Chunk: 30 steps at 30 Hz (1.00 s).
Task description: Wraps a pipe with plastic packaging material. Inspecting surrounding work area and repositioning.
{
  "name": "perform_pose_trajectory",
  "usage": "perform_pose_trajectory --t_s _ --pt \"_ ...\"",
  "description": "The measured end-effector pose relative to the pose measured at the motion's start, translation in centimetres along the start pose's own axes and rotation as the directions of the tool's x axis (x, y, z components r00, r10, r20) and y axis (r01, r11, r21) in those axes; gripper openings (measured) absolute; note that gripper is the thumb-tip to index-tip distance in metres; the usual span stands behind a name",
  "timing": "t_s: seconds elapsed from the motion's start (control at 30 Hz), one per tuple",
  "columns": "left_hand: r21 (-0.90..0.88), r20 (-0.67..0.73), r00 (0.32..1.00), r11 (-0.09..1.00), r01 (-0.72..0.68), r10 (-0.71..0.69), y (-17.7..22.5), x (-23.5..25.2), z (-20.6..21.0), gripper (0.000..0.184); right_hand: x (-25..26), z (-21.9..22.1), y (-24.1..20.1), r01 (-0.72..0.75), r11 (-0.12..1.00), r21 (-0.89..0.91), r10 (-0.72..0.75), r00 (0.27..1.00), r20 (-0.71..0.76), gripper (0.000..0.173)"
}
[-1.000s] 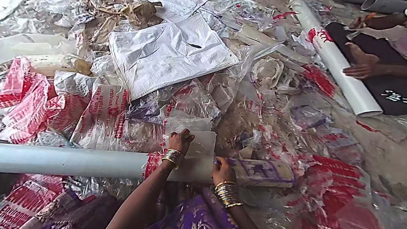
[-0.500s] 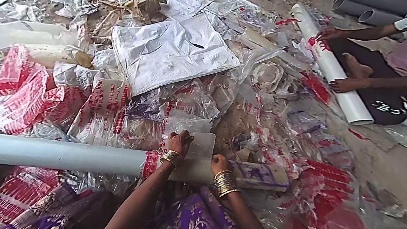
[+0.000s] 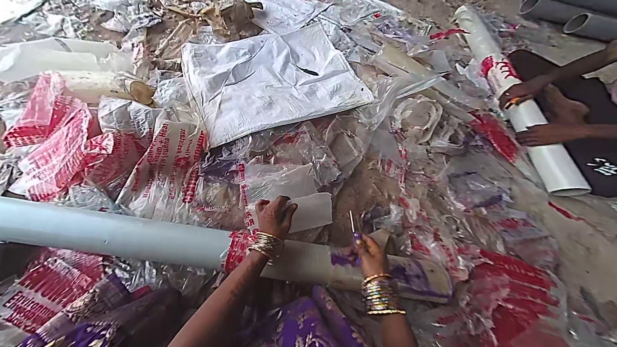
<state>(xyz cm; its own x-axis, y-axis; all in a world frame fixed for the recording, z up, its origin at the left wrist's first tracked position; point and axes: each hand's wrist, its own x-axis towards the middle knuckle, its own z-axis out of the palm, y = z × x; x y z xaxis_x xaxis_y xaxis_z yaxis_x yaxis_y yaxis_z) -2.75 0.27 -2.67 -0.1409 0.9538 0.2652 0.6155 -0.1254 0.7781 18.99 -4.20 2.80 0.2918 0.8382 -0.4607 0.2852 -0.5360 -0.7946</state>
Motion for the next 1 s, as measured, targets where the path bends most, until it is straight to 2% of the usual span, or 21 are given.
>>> perform_pose_trajectory --t_s 0.07,0.17,0.2,0.23,0.3,0.33,0.4,0.47,0.53,0.6,0.67,0.73,0.77,0.8,0.87,0.93,0.97,1.0 --pt "0.007 -0.015 0.994 0.994 -0.11 0.11 0.3 -0.1 -0.1 0.029 0.4 -1.2 -0.6 0.078 0.991 0.111 -0.069 0.994 -0.081 0.026" --pt "-0.031 -0.019 0.987 0.987 -0.158 0.158 1.5 0.1 -0.9 0.038 0.1 -1.1 -2.9 0.086 0.965 0.248 -0.054 0.99 -0.134 0.03" --pt "-0.047 -0.017 0.987 0.986 -0.161 0.16 2.0 0.1 -1.3 0.04 -0.2 -0.8 -3.5 0.127 0.963 0.237 -0.095 0.985 -0.141 0.031" --pt "-0.054 -0.022 0.985 0.983 -0.173 0.172 2.4 0.0 -1.7 0.042 -0.5 -0.4 -3.7 0.221 0.957 0.19 -0.197 0.971 -0.137 0.034" --pt "-0.048 -0.048 0.973 0.972 -0.228 0.226 3.1 -0.3 -1.9 0.043 -0.7 0.2 -3.1 0.491 0.871 0.02 -0.486 0.866 -0.118 0.041" --pt "-0.054 -0.045 0.965 0.964 -0.259 0.257 3.4 -0.4 -1.9 0.046 -0.8 0.4 -3.1 0.586 0.81 -0.03 -0.586 0.806 -0.088 0.042" --pt "-0.129 -0.007 0.954 0.946 -0.299 0.3 4.0 -0.7 -2.4 0.055 -1.7 0.5 -3.8 0.643 0.758 -0.11 -0.648 0.761 -0.019 0.039" --pt "-0.277 0.066 0.969 0.937 -0.213 0.239 4.6 -0.9 -3.9 0.068 -2.7 0.1 -4.9 0.543 0.824 -0.163 -0.554 0.832 -0.029 0.034" --pt "-0.474 0.18 0.982 0.88 0.031 0.062 4.7 -0.8 -6.1 0.081 -2.9 -1.1 -5.4 0.372 0.92 -0.127 -0.375 0.927 -0.004 0.039" --pt "-0.579 0.211 0.974 0.792 0.196 -0.086 4.0 -0.3 -8.3 0.072 -2.7 -2.4 -4.8 0.257 0.962 -0.091 -0.254 0.966 0.044 0.035" --pt "-0.492 0.162 0.968 0.835 0.247 -0.191 3.2 0.5 -10.4 0.054 -2.6 -3.4 -4.0 0.142 0.989 -0.04 -0.14 0.989 0.047 0.029" --pt "-0.255 0.185 0.947 0.918 0.304 -0.263 1.8 1.2 -12.4 0.044 -2.6 -4.3 -3.0 0.028 0.995 0.099 -0.029 1.0 0.012 0.029" --pt "-0.133 0.271 0.899 0.911 0.389 -0.344 1.1 1.4 -13.2 0.039 -2.7 -4.7 -2.7 -0.013 0.982 0.186 0.014 1.0 -0.005 0.029" --pt "-0.014 0.371 0.812 0.871 0.491 -0.451 0.5 1.5 -13.5 0.037 -2.9 -5.1 -2.7 -0.04 0.963 0.267 0.046 0.999 -0.015 0.029" --pt "0.195 0.546 0.576 0.761 0.619 -0.608 -0.4 1.0 -13.1 0.056 -3.1 -5.5 -2.7 -0.027 0.907 0.419 0.047 0.998 -0.038 0.027" --pt "0.305 0.694 0.358 0.706 0.639 -0.624 -0.3 0.1 -12.0 0.076 -3.0 -5.7 -3.1 0.012 0.836 0.548 0.021 0.998 -0.055 0.027" --pt "0.315 0.741 0.294 0.698 0.643 -0.604 0.0 -0.4 -11.4 0.081 -3.0 -5.8 -3.4 0.031 0.801 0.597 0.012 0.998 -0.069 0.028" --pt "0.308 0.764 0.26 0.688 0.658 -0.59 0.5 -0.7 -10.7 0.085 -3.0 -5.9 -3.7 0.053 0.765 0.642 -0.004 0.997 -0.078 0.029"
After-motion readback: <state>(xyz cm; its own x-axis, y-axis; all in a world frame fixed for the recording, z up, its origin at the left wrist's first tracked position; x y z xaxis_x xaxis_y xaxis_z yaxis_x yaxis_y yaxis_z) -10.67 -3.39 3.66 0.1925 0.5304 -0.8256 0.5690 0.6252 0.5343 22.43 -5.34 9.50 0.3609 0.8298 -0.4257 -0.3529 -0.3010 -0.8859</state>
